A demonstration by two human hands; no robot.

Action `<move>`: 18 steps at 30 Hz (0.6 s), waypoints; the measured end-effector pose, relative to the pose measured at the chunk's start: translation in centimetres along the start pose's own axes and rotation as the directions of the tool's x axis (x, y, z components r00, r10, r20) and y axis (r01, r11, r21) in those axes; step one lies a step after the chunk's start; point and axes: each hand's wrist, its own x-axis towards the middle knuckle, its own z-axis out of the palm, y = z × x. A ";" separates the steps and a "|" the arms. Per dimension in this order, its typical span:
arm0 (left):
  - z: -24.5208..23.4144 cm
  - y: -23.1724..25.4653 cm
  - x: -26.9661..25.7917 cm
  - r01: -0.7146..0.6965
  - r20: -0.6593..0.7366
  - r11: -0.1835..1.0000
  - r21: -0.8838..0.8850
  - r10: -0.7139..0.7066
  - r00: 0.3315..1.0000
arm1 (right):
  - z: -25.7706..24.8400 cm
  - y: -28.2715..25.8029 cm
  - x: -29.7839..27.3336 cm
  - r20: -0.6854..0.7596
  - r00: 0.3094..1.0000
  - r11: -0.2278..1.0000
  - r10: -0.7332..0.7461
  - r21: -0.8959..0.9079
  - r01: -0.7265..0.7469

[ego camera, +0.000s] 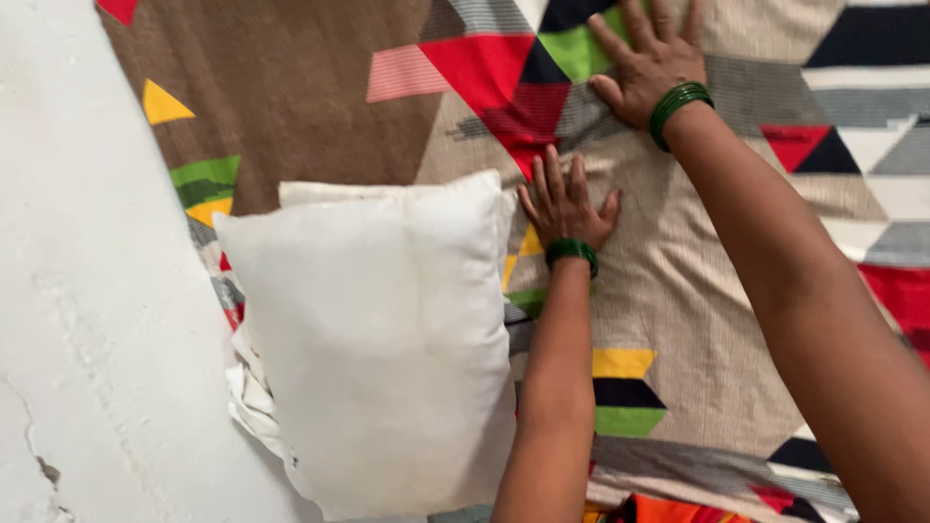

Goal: The person smooths a patterned bedspread by hand and سپس puts white pillowcases onto pillows on the bed.

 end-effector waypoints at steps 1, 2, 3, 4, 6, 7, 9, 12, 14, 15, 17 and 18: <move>0.1 0.0 -0.1 0.007 0.009 1.000 -0.009 -0.007 1.000 | 0.8 0.4 -1.2 0.016 0.995 0.995 -0.098 -0.015 0.098; 0.1 -0.2 0.0 -0.001 0.014 1.000 -0.015 0.001 1.000 | 2.0 0.4 -2.5 0.015 0.996 0.996 -0.087 -0.018 0.087; 0.3 -0.2 0.1 -0.004 0.006 1.000 -0.010 0.004 1.000 | 3.0 0.3 -3.8 0.028 0.992 0.987 -0.124 -0.097 0.126; 0.2 -0.2 -0.2 -0.007 -0.002 1.000 -0.005 0.007 1.000 | 3.9 0.1 -5.2 0.047 0.986 0.971 -0.158 -0.174 0.164; -0.2 -0.4 -1.3 -0.009 0.045 1.000 0.015 0.009 0.999 | 4.8 -0.2 -9.0 0.091 0.982 0.923 -0.163 -0.337 0.185; -0.4 -0.5 -2.1 0.002 0.091 0.998 0.067 -0.008 0.996 | 5.3 -1.0 -10.9 0.141 0.973 0.856 -0.182 -0.464 0.227; -1.4 -0.2 -5.8 0.012 0.208 0.992 0.124 -0.038 0.977 | 5.2 -2.5 -15.3 0.150 0.975 0.951 -0.164 -0.240 0.196; -3.4 0.0 -12.3 -0.029 0.387 0.976 0.217 -0.059 0.920 | 3.7 -5.7 -21.8 0.431 0.901 0.872 -0.045 -0.424 0.246; -4.8 -0.4 -16.8 -0.033 0.539 0.980 0.196 -0.079 0.839 | 2.9 -7.9 -26.5 0.592 0.805 0.830 0.034 -0.466 0.308; -5.5 -0.6 -19.4 -0.056 0.550 0.976 0.209 -0.070 0.832 | 2.9 -8.9 -28.7 0.670 0.737 0.821 0.086 -0.467 0.328; -6.6 -1.3 -25.1 -0.065 0.544 0.978 0.200 -0.055 0.837 | 3.3 -9.8 -33.4 0.647 0.761 0.846 -0.046 -0.380 0.374; -6.8 -1.6 -27.5 -0.053 0.527 0.983 0.176 -0.048 0.848 | 3.9 -10.2 -35.4 0.638 0.769 0.847 -0.039 -0.388 0.364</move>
